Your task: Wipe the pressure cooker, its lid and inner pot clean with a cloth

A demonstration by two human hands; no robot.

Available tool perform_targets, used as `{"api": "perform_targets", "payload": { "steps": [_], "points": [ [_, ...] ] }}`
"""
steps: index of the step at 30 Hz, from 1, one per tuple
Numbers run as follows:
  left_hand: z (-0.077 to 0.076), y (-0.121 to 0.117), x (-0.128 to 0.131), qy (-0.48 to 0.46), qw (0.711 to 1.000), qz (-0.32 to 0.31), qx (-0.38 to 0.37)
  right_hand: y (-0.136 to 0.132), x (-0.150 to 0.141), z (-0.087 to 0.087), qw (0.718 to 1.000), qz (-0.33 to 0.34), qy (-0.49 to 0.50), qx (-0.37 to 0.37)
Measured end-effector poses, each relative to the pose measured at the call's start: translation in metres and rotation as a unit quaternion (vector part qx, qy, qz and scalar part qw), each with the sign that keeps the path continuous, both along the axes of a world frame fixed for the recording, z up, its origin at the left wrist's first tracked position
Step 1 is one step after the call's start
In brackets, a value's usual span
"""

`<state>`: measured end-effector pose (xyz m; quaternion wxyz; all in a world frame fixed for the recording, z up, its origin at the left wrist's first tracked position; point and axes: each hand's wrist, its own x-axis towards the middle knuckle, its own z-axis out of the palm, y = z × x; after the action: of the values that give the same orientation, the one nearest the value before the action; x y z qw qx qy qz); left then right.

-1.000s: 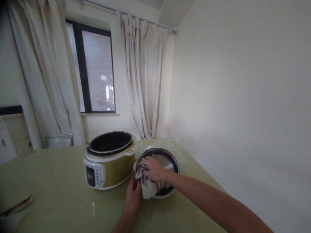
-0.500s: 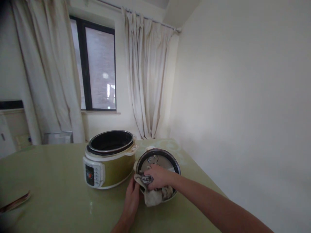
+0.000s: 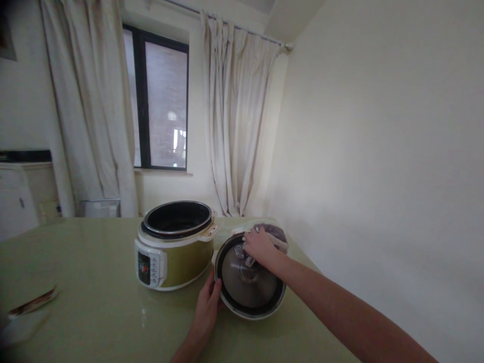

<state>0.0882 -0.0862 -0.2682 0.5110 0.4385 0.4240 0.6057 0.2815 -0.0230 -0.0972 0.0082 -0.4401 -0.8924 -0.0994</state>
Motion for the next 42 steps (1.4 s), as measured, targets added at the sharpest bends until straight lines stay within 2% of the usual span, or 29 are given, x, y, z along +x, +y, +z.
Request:
{"api": "perform_targets", "payload": {
  "steps": [5,8,11,14,18,20,22,25,27,30,33,36,40,42],
  "points": [
    [0.003,-0.002,0.0,0.034,0.997,-0.013,0.065,0.007,-0.031,0.001,0.999,0.042,0.002,0.032],
    [0.003,-0.004,0.002,0.049,0.996,-0.007,0.07,-0.005,-0.047,-0.01,0.998,0.058,0.022,0.018],
    [-0.002,-0.003,0.002,0.063,0.996,0.005,0.059,-0.02,-0.052,-0.025,0.991,0.086,0.097,-0.038],
    [-0.006,-0.001,0.002,0.073,0.996,0.014,0.045,-0.032,-0.04,-0.042,0.979,0.06,0.171,-0.098],
    [-0.006,0.0,0.002,0.084,0.995,0.028,0.038,-0.043,-0.005,-0.053,0.98,0.006,0.093,-0.178],
    [-0.005,0.0,0.003,0.086,0.995,0.03,0.04,-0.048,0.01,-0.048,0.982,0.001,0.038,-0.187],
    [-0.004,0.0,0.003,0.085,0.995,0.031,0.039,-0.055,0.018,-0.038,0.988,-0.017,0.009,-0.155],
    [-0.004,0.0,0.002,0.084,0.995,0.032,0.039,-0.066,0.019,-0.027,0.991,-0.055,0.038,-0.116],
    [-0.004,0.0,0.002,0.094,0.994,0.035,0.041,-0.073,0.018,-0.027,0.985,-0.072,0.071,-0.139],
    [-0.002,-0.002,0.002,0.109,0.992,0.044,0.042,-0.079,0.019,-0.034,0.978,-0.058,0.063,-0.192],
    [0.0,-0.004,0.002,0.108,0.992,0.051,0.041,-0.077,0.015,-0.04,0.977,0.008,0.029,-0.211],
    [0.0,-0.003,0.001,0.121,0.991,0.041,0.043,-0.069,-0.002,-0.042,0.983,0.043,0.028,-0.175],
    [-0.004,-0.002,-0.001,0.146,0.987,0.032,0.052,-0.053,-0.035,-0.045,0.993,0.012,0.1,-0.062],
    [-0.006,-0.002,-0.003,0.153,0.986,0.028,0.054,-0.047,-0.045,-0.046,0.992,0.0,0.123,-0.032]
  ]
}}
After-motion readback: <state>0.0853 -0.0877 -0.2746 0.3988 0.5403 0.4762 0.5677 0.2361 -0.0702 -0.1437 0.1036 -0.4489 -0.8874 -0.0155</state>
